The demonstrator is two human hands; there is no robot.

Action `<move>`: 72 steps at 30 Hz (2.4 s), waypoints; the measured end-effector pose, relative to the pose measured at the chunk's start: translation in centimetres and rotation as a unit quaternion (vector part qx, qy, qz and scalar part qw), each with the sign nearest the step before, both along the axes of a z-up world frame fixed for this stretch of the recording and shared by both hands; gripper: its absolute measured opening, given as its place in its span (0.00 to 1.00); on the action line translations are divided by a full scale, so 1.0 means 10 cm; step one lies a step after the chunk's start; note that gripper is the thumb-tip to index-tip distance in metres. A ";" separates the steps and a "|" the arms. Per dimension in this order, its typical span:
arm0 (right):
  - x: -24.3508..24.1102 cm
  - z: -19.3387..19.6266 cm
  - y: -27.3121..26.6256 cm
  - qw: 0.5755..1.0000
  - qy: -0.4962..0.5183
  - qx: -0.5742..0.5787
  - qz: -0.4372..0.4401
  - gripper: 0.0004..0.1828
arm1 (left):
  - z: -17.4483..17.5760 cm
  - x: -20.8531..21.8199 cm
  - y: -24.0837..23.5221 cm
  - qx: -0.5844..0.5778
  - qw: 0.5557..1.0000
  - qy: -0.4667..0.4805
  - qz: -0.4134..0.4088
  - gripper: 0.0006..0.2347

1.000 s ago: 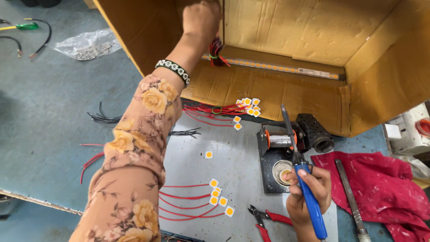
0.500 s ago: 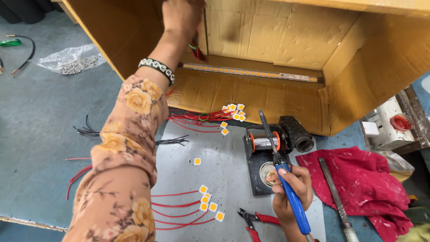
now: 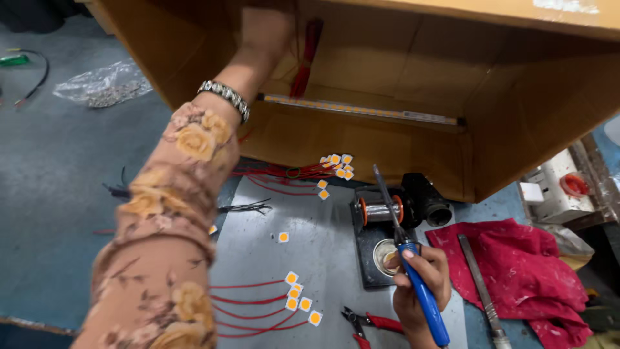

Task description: The person solders red wires to small square LED modules on a workbench. They repeatedly pick up a wire, position it on an LED, apply solder with a soldering iron, and place the finished unit aside. The process is repeated for multiple LEDs throughout the clip.

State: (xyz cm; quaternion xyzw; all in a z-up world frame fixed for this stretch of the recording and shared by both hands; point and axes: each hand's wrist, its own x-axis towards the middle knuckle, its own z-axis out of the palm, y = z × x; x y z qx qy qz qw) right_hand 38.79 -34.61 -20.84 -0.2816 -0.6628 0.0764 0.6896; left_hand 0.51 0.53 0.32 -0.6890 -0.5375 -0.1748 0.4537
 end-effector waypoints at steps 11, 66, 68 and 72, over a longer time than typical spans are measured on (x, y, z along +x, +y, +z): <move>-0.02 0.01 0.01 1.000 0.008 -0.007 0.026 0.23 | -0.21 0.22 -0.23 -0.051 0.991 -0.113 0.058 0.08; 0.09 -0.07 0.05 0.993 0.025 0.086 0.072 0.28 | -2.17 0.69 -3.12 -0.233 0.949 -0.211 0.038 0.08; 0.19 -0.04 0.05 0.989 0.070 0.118 0.051 0.29 | -1.98 0.67 -3.22 -0.231 0.936 -0.264 -0.015 0.06; 0.46 0.00 0.09 0.979 0.169 0.106 0.033 0.28 | -1.71 0.88 -3.56 -0.302 0.852 -0.381 -0.196 0.06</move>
